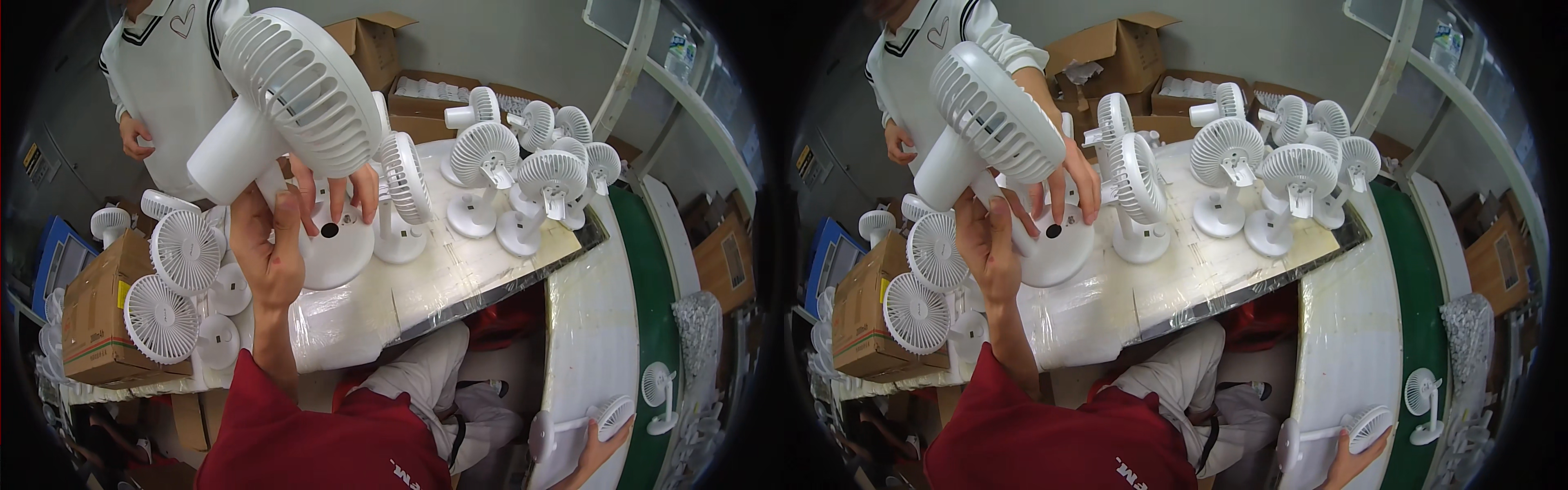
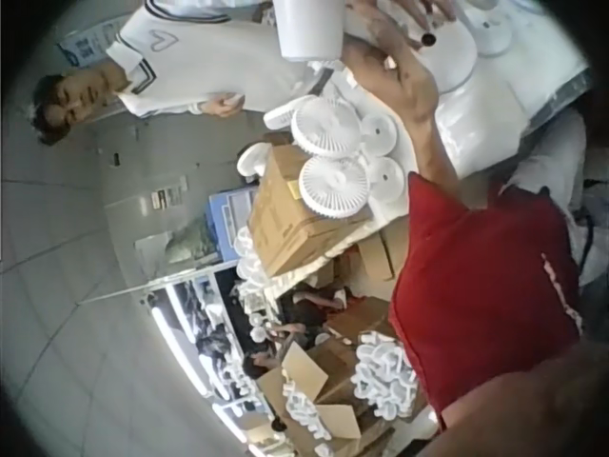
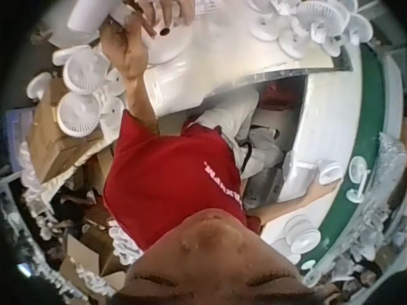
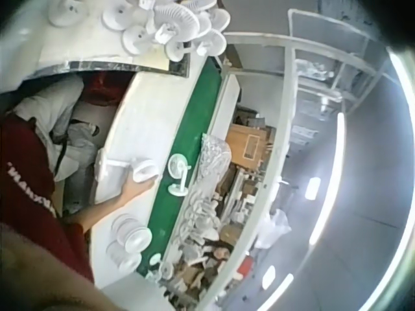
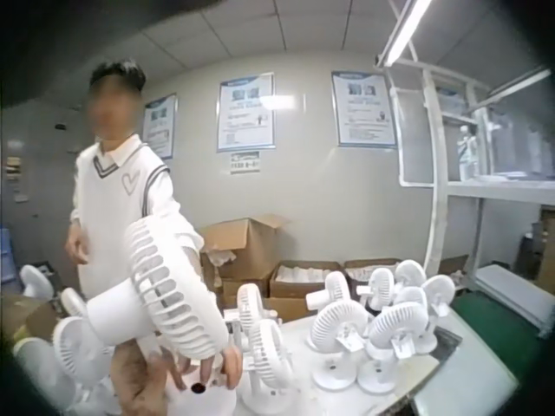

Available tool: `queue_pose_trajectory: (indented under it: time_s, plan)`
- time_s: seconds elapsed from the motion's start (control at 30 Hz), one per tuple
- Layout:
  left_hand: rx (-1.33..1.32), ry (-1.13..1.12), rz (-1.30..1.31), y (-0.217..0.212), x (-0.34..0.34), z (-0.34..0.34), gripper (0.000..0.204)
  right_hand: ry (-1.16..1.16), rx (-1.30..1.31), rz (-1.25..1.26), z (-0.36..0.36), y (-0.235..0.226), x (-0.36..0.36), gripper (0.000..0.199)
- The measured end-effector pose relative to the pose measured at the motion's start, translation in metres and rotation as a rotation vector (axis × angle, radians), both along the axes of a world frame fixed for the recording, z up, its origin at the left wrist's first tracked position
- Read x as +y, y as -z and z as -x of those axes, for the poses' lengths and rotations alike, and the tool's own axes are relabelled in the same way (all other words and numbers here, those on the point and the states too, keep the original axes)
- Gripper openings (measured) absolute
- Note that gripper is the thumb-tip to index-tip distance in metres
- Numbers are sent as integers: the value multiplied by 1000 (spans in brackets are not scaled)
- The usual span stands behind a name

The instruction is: Assembling small electric desk fans by attaching fan heads to bases on a production line.

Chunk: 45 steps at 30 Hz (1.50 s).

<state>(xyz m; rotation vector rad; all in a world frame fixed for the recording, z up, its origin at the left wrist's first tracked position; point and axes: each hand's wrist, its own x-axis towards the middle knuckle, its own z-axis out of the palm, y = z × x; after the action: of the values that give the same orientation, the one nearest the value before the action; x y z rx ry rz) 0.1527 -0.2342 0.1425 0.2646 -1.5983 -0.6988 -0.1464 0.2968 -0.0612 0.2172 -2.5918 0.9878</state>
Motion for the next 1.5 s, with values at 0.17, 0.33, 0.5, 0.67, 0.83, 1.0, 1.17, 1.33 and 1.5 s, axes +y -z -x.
queue_pose_trajectory:
  time_s: [0.17,0.33,0.5,0.67,0.83,1.0,1.17,1.33,1.5]
  plan:
    - [-41,-111,2,0,7,-14,40,60,-79,63,-31,-33,-23,105]
    - [108,80,-123,27,20,-63,45,-30,-3,80,-51,-33,-29,103]
    - [-131,329,-72,60,6,-49,36,17,121,0,-101,-71,-48,107]
    - [-185,824,-378,70,56,84,33,113,111,-65,-158,-86,-100,115]
    - [-360,1096,-471,107,126,217,26,158,93,-68,-231,-95,-126,120]
    - [-415,1148,-378,176,167,341,38,195,85,-48,-271,-90,-127,121]
    - [-445,1051,-271,205,175,366,40,252,126,-36,-289,-81,-133,119]
    - [-520,1035,-282,196,167,342,39,203,120,-29,-278,-73,-138,122]
    - [-387,660,-57,171,175,300,33,159,170,-68,-263,-85,-137,121]
